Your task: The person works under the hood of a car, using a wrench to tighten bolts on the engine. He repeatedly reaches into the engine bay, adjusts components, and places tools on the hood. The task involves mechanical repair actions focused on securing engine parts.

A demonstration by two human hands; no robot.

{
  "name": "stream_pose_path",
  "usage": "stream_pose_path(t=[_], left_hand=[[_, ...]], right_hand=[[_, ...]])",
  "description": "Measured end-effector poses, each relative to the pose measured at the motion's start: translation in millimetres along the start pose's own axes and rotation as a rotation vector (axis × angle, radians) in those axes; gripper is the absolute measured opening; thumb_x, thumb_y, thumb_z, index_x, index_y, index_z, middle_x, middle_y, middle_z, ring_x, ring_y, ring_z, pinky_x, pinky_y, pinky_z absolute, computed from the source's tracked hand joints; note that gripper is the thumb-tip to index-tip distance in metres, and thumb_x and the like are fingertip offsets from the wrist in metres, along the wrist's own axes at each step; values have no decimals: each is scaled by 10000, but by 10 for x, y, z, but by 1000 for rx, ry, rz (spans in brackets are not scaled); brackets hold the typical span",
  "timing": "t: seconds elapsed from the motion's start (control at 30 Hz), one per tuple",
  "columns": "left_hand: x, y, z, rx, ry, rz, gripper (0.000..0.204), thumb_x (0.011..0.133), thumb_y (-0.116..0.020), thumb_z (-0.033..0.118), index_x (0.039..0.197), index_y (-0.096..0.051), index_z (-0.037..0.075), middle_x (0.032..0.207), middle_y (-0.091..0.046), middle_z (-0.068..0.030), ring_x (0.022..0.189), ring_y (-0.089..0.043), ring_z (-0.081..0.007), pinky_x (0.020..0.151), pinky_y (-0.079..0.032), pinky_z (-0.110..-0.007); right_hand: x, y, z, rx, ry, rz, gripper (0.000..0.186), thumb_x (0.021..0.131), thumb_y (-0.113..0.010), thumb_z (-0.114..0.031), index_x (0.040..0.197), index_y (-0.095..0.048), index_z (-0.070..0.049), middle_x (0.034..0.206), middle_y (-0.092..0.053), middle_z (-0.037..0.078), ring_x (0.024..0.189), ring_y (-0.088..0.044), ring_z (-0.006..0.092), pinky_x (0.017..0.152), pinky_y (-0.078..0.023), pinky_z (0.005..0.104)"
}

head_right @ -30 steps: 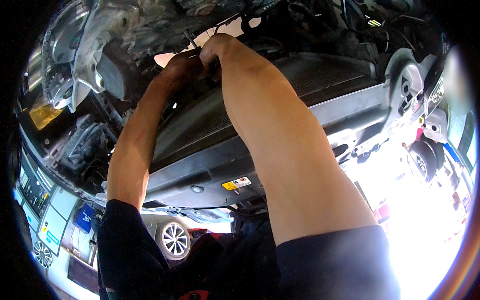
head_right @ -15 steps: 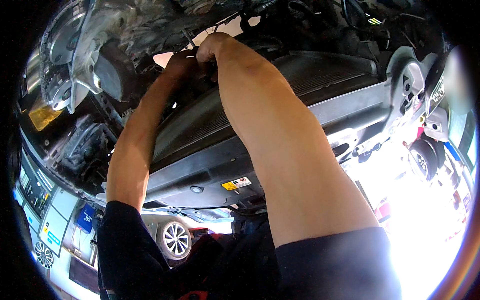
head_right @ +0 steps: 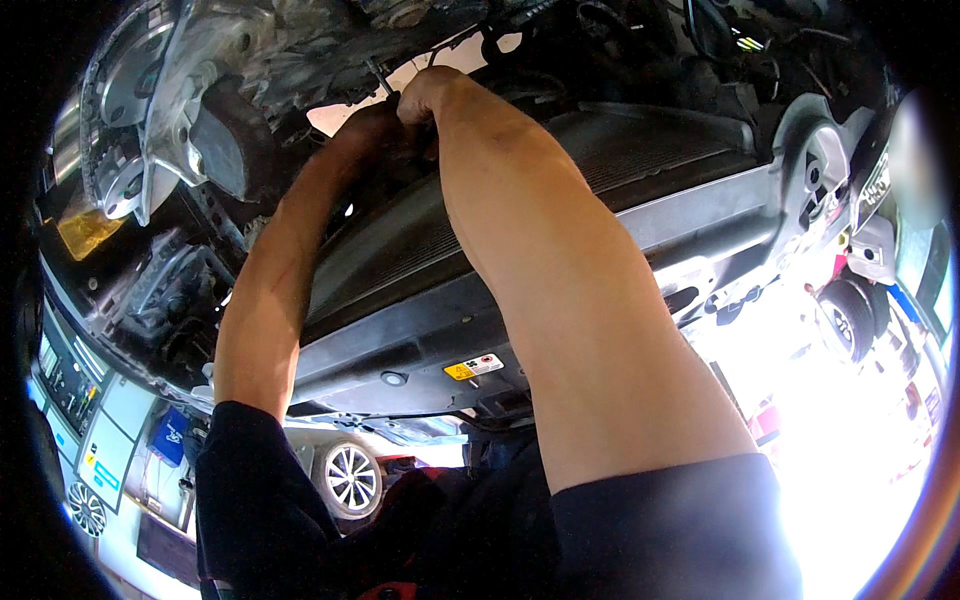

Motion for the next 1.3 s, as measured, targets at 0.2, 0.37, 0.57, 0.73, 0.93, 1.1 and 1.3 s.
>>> stream_pose_path(t=[0.2, 0.37, 0.57, 0.73, 0.93, 1.1, 1.3], left_hand=[[-23, 3, 71, 236, -1, 28, 192, 798, -631, 103, 955, -622, -8, 921, -639, -103, 826, -616, -193, 753, -501, -317], [-63, 8, 17, 104, 45, -63, 300, 781, -645, 105, 1052, -616, -19, 956, -640, -106, 847, -607, -174, 780, -484, -298], [-113, -14, 92, 164, 15, 109, 253, 778, -639, 65, 1014, -613, -21, 945, -645, -102, 841, -635, -213, 758, -516, -325], [-57, -46, 70, 260, 6, 39, 319, 752, -662, 73, 1048, -605, -30, 942, -640, -111, 839, -618, -197, 754, -497, -313], [-44, 100, 4, 297, -84, 25, 257, 826, -601, 127, 1055, -595, 9, 927, -625, -78, 823, -585, -197, 753, -461, -323], [-72, 50, -41, -74, 33, -55, 326, 856, -595, 171, 1150, -586, 30, 1020, -632, -91, 901, -584, -205, 798, -457, -333], [-176, 66, -8, -105, 76, 73, 389, 863, -591, 133, 1226, -540, 3, 1084, -621, -97, 1000, -574, -206, 893, -435, -329]], right_hand=[[18, -33, 2, 45, 25, -82, 320, 776, -657, 16, 1095, -636, -1, 1158, -621, 136, 978, -628, 263, 811, -571, 333], [-4, -40, 8, 48, 11, -59, 332, 767, -666, 17, 1098, -633, 0, 1160, -616, 149, 998, -621, 267, 816, -571, 340], [-22, -59, 10, 101, -27, -83, 380, 761, -687, 7, 1133, -609, 3, 1163, -615, 151, 972, -634, 277, 815, -574, 340], [-12, -60, 25, 20, -10, -75, 364, 762, -682, 16, 1119, -613, 5, 1191, -599, 164, 945, -647, 287, 824, -571, 349], [19, -78, 26, 125, -28, -58, 355, 764, -670, 35, 1114, -613, 8, 1187, -605, 162, 962, -644, 283, 827, -568, 348], [14, -67, 10, 70, 0, -59, 367, 747, -658, 71, 1107, -615, 16, 1197, -597, 170, 974, -639, 285, 826, -569, 361], [-21, -54, 8, 40, 52, -28, 327, 773, -627, 56, 1098, -618, 18, 1152, -612, 189, 966, -640, 297, 826, -572, 371]])
Point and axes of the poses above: each hand's wrist, its own x-axis towards the middle knuckle, its own y-axis out of the back of the hand, z = x × y, the point moved 4 cm from there along x, towards the middle knuckle
